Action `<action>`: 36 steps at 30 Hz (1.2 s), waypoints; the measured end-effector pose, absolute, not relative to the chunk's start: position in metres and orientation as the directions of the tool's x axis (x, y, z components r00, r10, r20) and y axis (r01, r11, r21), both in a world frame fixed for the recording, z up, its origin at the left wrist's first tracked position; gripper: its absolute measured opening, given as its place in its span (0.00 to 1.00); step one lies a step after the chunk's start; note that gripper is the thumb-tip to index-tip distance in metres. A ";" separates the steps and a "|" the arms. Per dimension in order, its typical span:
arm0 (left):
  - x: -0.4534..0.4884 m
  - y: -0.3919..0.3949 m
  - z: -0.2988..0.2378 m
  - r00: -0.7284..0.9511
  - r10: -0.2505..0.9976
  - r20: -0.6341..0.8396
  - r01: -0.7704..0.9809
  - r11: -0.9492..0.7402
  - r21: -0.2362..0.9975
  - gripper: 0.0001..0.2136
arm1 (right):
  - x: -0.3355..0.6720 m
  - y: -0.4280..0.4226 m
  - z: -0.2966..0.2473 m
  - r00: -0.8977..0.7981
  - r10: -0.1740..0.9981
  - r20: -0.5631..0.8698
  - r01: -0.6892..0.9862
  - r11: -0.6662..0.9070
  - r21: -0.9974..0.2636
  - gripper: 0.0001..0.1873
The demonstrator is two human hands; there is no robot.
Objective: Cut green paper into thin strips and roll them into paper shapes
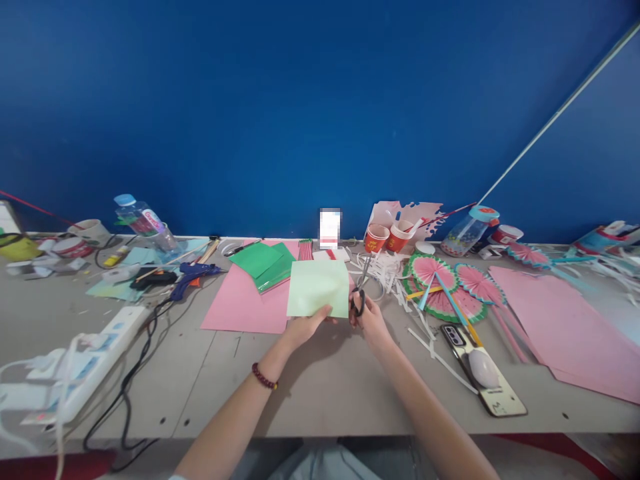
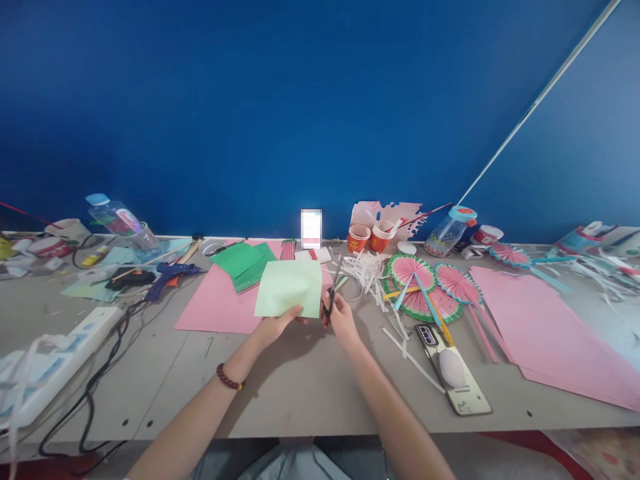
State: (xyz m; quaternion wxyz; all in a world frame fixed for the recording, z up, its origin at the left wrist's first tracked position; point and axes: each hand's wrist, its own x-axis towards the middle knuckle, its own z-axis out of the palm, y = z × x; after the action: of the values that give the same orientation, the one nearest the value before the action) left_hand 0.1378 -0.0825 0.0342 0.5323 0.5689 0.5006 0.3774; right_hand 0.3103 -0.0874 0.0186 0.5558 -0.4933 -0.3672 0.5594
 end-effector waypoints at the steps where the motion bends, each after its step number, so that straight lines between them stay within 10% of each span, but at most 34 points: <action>1: 0.137 -0.081 0.032 0.221 0.969 -0.110 0.170 0.073 0.983 0.14 | 0.309 -0.088 0.019 0.100 0.983 -0.156 -0.266 -0.124 -0.956 0.26; 16: 0.105 -0.059 0.049 0.155 0.988 -0.007 -0.289 0.052 0.956 0.29 | 0.314 -0.084 0.019 0.063 0.985 -0.161 -0.288 -0.136 -0.948 0.22; 21: 0.087 -0.046 0.060 0.176 0.956 -0.234 -0.072 0.250 0.966 0.25 | 0.315 -0.083 0.021 0.011 0.982 -0.187 -0.197 -0.181 -0.964 0.24; 36: 0.093 -0.032 0.011 0.027 0.999 -0.031 0.023 0.030 0.999 0.19 | 0.319 -0.080 -0.002 0.044 0.976 -0.213 -0.002 -0.213 -0.977 0.21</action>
State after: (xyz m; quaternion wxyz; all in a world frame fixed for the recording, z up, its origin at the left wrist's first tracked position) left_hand 0.0930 -0.0318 0.0115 0.5086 0.5048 0.5064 0.4797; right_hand 0.3187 -0.0797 -0.0022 0.4541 -0.5622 -0.4330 0.5388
